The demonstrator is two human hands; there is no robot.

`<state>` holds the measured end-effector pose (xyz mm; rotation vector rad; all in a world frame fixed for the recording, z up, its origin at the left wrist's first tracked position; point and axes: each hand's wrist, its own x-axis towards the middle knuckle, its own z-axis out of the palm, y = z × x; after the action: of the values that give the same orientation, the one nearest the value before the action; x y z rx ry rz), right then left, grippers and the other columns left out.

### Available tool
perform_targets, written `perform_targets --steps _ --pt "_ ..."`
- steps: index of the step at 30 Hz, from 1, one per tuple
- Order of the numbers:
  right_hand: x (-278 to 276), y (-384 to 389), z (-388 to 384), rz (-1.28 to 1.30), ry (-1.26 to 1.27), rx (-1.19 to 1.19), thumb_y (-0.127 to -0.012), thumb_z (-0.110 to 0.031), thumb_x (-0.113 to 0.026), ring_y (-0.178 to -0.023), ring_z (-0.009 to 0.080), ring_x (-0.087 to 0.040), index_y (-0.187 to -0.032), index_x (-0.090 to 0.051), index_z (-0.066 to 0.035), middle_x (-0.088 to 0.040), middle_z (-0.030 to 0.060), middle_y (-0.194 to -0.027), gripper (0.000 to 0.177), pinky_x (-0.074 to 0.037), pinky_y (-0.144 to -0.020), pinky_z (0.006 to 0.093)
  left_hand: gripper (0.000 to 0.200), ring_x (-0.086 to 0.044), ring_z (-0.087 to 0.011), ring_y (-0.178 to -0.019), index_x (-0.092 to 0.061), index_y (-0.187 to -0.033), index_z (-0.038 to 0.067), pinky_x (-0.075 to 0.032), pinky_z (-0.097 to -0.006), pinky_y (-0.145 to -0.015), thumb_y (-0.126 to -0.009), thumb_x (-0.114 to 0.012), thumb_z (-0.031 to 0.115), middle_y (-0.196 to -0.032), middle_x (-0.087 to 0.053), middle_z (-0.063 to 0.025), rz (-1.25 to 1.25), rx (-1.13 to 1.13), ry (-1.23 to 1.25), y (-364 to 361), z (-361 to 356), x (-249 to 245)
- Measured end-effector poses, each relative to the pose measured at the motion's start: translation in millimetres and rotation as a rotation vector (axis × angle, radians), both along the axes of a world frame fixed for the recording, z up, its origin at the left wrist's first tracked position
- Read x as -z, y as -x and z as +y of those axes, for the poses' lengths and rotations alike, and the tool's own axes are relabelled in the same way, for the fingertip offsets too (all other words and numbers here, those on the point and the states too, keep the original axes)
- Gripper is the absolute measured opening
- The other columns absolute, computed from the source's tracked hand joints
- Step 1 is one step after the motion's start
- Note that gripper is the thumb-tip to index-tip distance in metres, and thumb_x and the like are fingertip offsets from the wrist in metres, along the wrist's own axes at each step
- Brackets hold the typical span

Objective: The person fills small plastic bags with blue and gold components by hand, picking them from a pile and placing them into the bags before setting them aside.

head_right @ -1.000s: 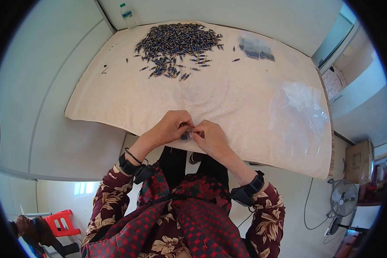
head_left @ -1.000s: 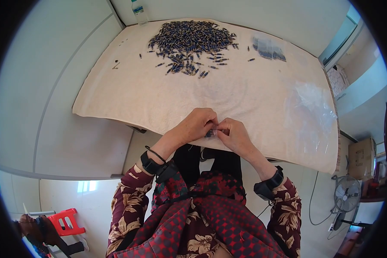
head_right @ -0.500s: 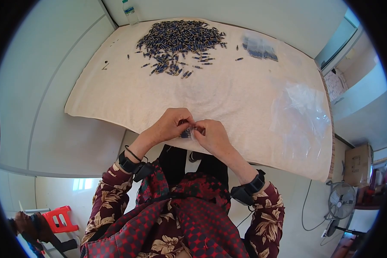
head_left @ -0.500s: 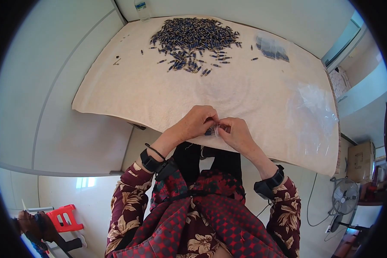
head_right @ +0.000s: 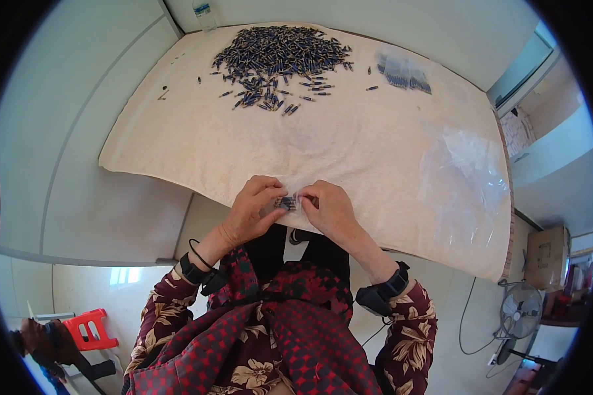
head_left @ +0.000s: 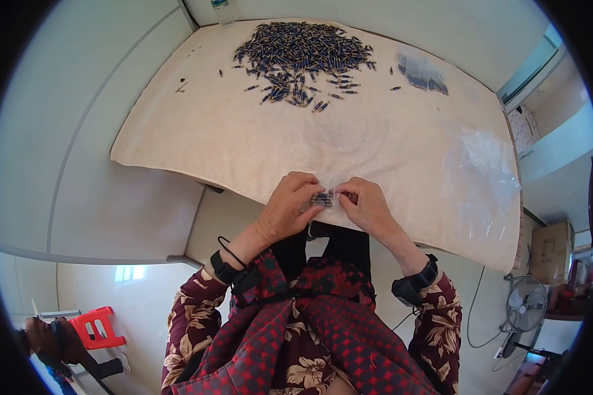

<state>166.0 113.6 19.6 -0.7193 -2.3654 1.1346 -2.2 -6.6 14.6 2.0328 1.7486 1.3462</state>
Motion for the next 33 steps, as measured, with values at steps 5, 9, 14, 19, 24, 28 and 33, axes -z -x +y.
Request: perform_targets --steps 5,9,14,19,24,28,33 --pt "-0.3 1.6 1.6 -0.026 -0.062 -0.029 -0.08 -0.003 -0.061 -0.06 0.0172 -0.055 -0.091 -0.07 -0.004 -0.057 0.0091 -0.074 0.014 -0.043 -0.056 0.0295 0.039 -0.052 -0.0301 -0.104 -0.063 -0.102 0.006 -0.041 -0.0377 -0.089 -0.065 -0.076 0.005 -0.107 -0.057 -0.0104 0.041 0.03 0.071 3.0 0.7 1.3" --pt "1.5 1.8 1.6 -0.043 -0.081 -0.038 -0.08 -0.005 -0.062 -0.063 0.0207 -0.057 -0.091 -0.07 -0.005 -0.058 0.0102 -0.075 0.014 -0.045 -0.058 0.032 0.038 -0.052 -0.0296 -0.101 -0.063 -0.1 0.006 -0.04 -0.0373 -0.088 -0.065 -0.077 0.008 -0.104 -0.057 -0.0102 0.086 0.03 0.076 2.8 0.8 2.8" --pt "1.2 -0.6 0.6 -0.043 -0.068 -0.05 -0.081 -0.006 -0.062 -0.063 0.0197 -0.057 -0.091 -0.07 -0.005 -0.06 0.0101 -0.076 0.013 -0.045 -0.058 0.0306 0.033 -0.052 -0.0299 -0.099 -0.063 -0.097 0.005 -0.04 -0.0382 -0.087 -0.067 -0.076 0.01 -0.103 -0.057 -0.0102 0.095 -0.006 0.085 -0.9 -0.1 -3.0" --pt "-23.6 3.2 19.8 -0.051 0.1 -0.009 -0.082 -0.006 -0.062 -0.06 0.015 -0.056 -0.092 -0.07 -0.003 -0.064 0.0096 -0.079 0.013 -0.045 -0.057 0.0259 0.023 -0.052 -0.0302 -0.097 -0.062 -0.093 0.005 -0.041 -0.0379 -0.083 -0.072 -0.072 0.011 -0.098 -0.058 -0.011 0.09 -0.029 0.08 1.4 7.6 -6.0" --pt "-37.9 32.7 55.2 0.023 -0.141 0.113 -0.082 -0.007 -0.063 -0.06 0.0159 -0.058 -0.09 -0.07 -0.003 -0.067 0.0109 -0.082 0.011 -0.046 -0.058 0.0263 0.013 -0.053 -0.0298 -0.088 -0.06 -0.089 0.005 -0.043 -0.0379 -0.077 -0.079 -0.065 0.011 -0.087 -0.057 -0.0111 0.003 -0.017 0.151 6.9 19.7 -2.6" --pt "-23.5 74.5 98.4 0.122 -0.362 0.117 -0.081 -0.008 -0.064 -0.066 0.0215 -0.06 -0.09 -0.07 -0.006 -0.065 0.0111 -0.082 0.011 -0.048 -0.062 0.031 0.01 -0.052 -0.0294 -0.081 -0.057 -0.088 0.005 -0.042 -0.0388 -0.074 -0.081 -0.062 0.011 -0.081 -0.056 -0.0106 -0.119 -0.081 0.169 6.4 20.5 -2.2" --pt "-14.1 116.8 132.0 0.042 -0.637 0.035 -0.079 -0.006 -0.063 -0.075 0.0281 -0.061 -0.094 -0.07 -0.009 -0.061 0.011 -0.081 0.017 -0.05 -0.067 0.0372 0.011 -0.052 -0.0298 -0.08 -0.055 -0.088 0.005 -0.042 -0.0393 -0.073 -0.081 -0.062 0.01 -0.08 -0.056 -0.0109 -0.129 -0.064 0.141 7.6 19.6 -2.5"
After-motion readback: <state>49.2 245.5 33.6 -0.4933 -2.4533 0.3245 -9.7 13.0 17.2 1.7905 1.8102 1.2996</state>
